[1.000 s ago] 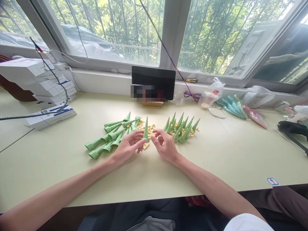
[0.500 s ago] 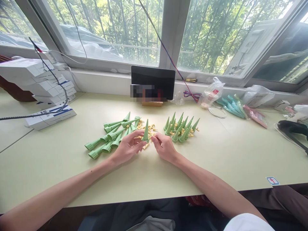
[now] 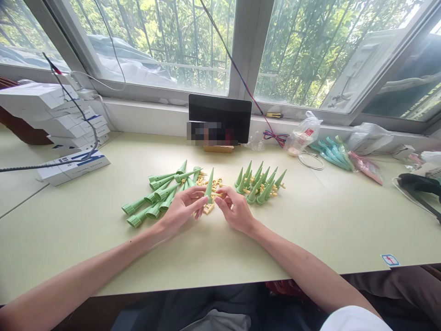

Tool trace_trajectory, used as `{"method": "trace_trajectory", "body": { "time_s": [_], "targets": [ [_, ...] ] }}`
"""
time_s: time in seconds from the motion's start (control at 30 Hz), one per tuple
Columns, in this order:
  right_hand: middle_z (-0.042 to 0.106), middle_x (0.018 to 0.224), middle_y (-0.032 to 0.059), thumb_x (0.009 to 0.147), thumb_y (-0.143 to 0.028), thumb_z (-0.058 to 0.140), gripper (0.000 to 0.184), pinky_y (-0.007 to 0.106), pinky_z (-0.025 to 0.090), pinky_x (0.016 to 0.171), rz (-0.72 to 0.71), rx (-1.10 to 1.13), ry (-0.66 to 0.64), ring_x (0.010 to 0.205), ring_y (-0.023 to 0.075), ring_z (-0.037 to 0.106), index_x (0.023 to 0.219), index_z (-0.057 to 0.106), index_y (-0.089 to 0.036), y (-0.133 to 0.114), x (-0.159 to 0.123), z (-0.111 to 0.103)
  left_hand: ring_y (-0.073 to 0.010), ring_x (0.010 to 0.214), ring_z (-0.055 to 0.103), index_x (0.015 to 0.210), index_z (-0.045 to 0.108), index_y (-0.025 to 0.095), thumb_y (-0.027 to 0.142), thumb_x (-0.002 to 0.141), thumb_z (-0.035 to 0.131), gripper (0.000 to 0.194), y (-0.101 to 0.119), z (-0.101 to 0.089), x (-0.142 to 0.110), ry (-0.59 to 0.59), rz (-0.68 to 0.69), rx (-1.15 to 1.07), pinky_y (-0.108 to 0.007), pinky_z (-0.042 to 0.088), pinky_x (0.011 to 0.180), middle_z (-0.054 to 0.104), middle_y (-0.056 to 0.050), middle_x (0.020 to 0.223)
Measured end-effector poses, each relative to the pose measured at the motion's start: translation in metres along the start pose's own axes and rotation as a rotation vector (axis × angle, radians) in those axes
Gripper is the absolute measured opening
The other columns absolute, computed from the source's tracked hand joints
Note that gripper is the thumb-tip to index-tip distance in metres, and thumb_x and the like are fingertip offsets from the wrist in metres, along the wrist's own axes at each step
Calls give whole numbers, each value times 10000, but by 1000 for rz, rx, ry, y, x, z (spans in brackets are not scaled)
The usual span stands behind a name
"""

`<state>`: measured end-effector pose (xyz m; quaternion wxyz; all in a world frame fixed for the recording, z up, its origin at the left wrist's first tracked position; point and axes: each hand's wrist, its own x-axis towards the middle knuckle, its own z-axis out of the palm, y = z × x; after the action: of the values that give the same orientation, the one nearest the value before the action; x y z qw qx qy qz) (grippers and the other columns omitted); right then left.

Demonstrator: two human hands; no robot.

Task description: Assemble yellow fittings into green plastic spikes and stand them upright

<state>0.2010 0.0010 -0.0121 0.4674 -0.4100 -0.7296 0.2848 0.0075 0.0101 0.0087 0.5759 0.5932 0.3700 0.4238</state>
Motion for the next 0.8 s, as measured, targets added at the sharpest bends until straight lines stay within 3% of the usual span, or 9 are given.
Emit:
{"method": "trace_trajectory", "body": {
  "time_s": [0.1, 0.27, 0.5, 0.8],
  "targets": [
    [568, 707, -22, 964, -398, 529, 250, 216, 399, 448, -8, -13, -6, 483, 89, 515, 1097, 559, -190, -1, 0, 0, -87, 479, 489, 1031, 629, 151, 418, 853, 686, 325, 2, -3, 1, -2, -16, -27, -231, 443, 524, 559, 37, 576],
    [581, 684, -12, 962, -408, 531, 220, 229, 428, 474, -58, -70, 35, 498, 102, 526, 987, 577, -194, 0, 1, 1, -94, 487, 490, 1005, 630, 149, 416, 858, 678, 308, 4, -3, 1, -30, -2, -9, -241, 443, 538, 555, 38, 576],
    [591, 723, 17, 967, -340, 532, 176, 245, 443, 531, -154, -98, 42, 555, 115, 521, 890, 574, -188, 4, 0, 1, -71, 512, 539, 1106, 631, 165, 409, 835, 708, 373, 1, -5, 1, -37, 48, 36, -224, 449, 481, 668, -49, 905],
    [626, 763, 16, 958, -369, 543, 188, 240, 471, 511, -147, -111, 90, 530, 107, 532, 1025, 599, -203, 1, -3, 2, -65, 515, 535, 1124, 654, 172, 390, 817, 727, 384, 5, -4, -1, -35, 75, 35, -191, 432, 430, 646, -33, 856]
  ]
}}
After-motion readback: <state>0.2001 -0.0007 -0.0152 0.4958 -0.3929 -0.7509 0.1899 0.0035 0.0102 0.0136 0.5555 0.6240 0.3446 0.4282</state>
